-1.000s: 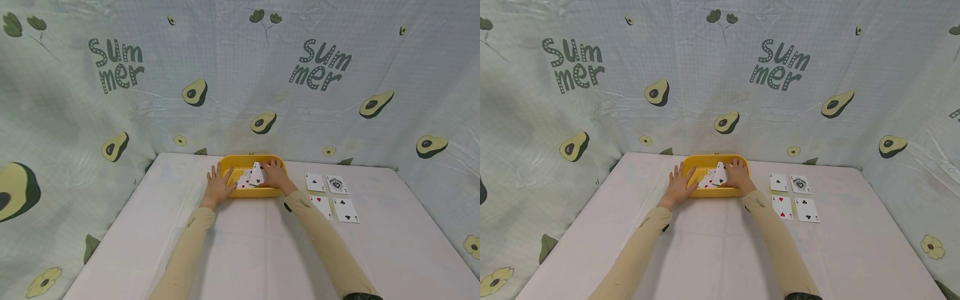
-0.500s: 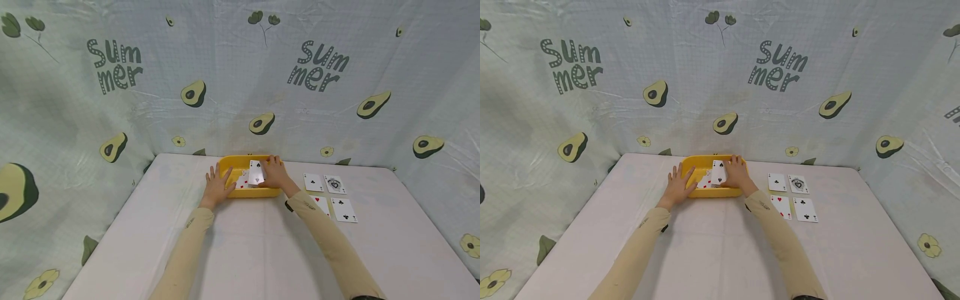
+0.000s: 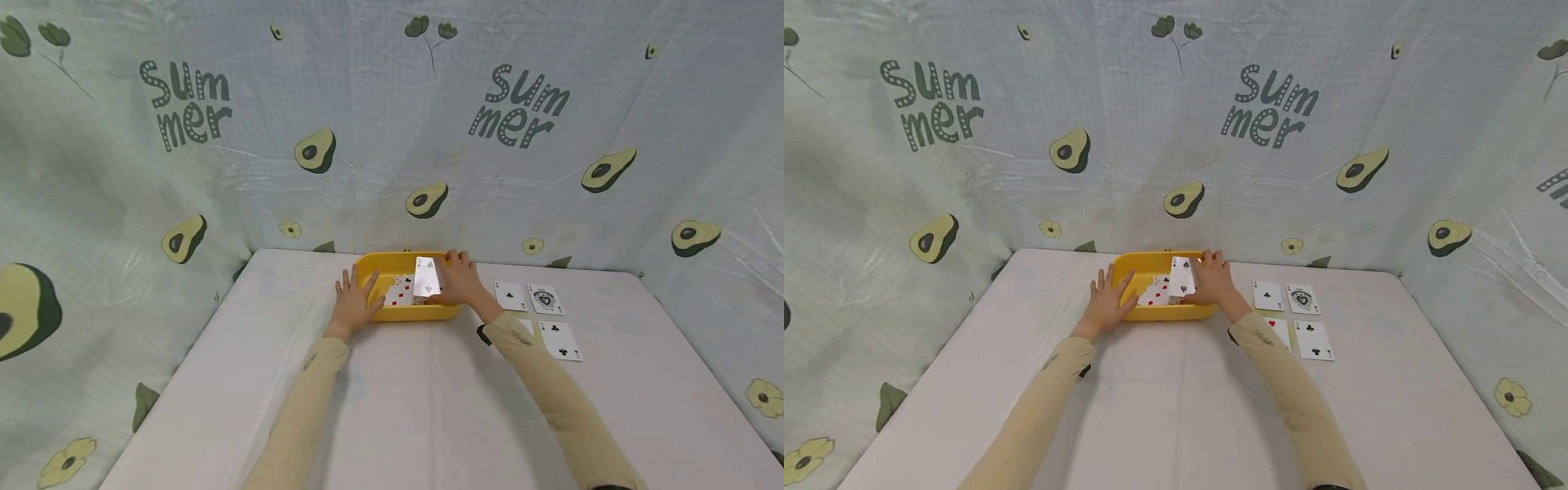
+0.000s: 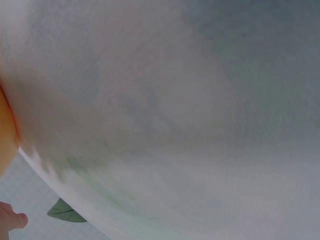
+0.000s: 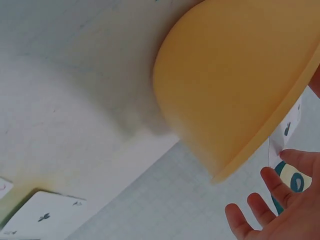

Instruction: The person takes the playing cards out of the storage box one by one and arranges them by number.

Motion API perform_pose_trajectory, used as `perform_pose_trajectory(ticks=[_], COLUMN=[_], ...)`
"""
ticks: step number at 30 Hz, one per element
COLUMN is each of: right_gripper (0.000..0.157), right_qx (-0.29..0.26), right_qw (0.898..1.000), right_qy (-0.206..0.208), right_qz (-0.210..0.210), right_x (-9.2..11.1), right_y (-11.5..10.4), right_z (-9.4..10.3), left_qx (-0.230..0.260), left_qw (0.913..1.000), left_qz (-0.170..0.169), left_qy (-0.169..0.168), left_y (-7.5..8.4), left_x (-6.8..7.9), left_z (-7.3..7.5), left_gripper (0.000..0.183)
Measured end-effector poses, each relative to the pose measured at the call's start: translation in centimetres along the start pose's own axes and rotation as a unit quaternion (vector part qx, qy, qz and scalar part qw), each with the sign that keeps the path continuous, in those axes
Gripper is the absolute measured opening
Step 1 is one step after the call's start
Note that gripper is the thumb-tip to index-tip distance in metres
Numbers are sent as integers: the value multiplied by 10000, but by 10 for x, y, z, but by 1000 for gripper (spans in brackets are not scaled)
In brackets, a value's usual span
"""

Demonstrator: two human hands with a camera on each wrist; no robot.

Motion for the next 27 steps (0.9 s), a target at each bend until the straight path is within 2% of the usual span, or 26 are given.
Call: perform_pose_trajectory(ticks=[8, 16, 27], right_gripper=[83, 80, 81], right_qx=[254, 589, 631], right_qw=[9994, 9960, 9942], right_qy=[114, 423, 625], right_qz=[185, 518, 600], right_x=[13, 29, 51], right_y=[11, 18, 33], right_z=[7, 20, 31], left_qx=[-75, -17, 7], left_qw=[10000, 9999, 9999], left_qz=[-4, -32, -51], left_qy=[58, 124, 101], left_y=[0, 0, -1], left_x=[0, 0, -1], left_z=[-1, -2, -2], left_gripper=[60, 60, 61])
Point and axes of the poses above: each hand's wrist, its own x-axis away from the middle knuckle, its own z-axis out of the back of the hand, y = z × x, the point moved 2 cm from there along -x, towards the middle knuckle, and after that the axes turned 15 degrees about -x, right-handed, at the moved point
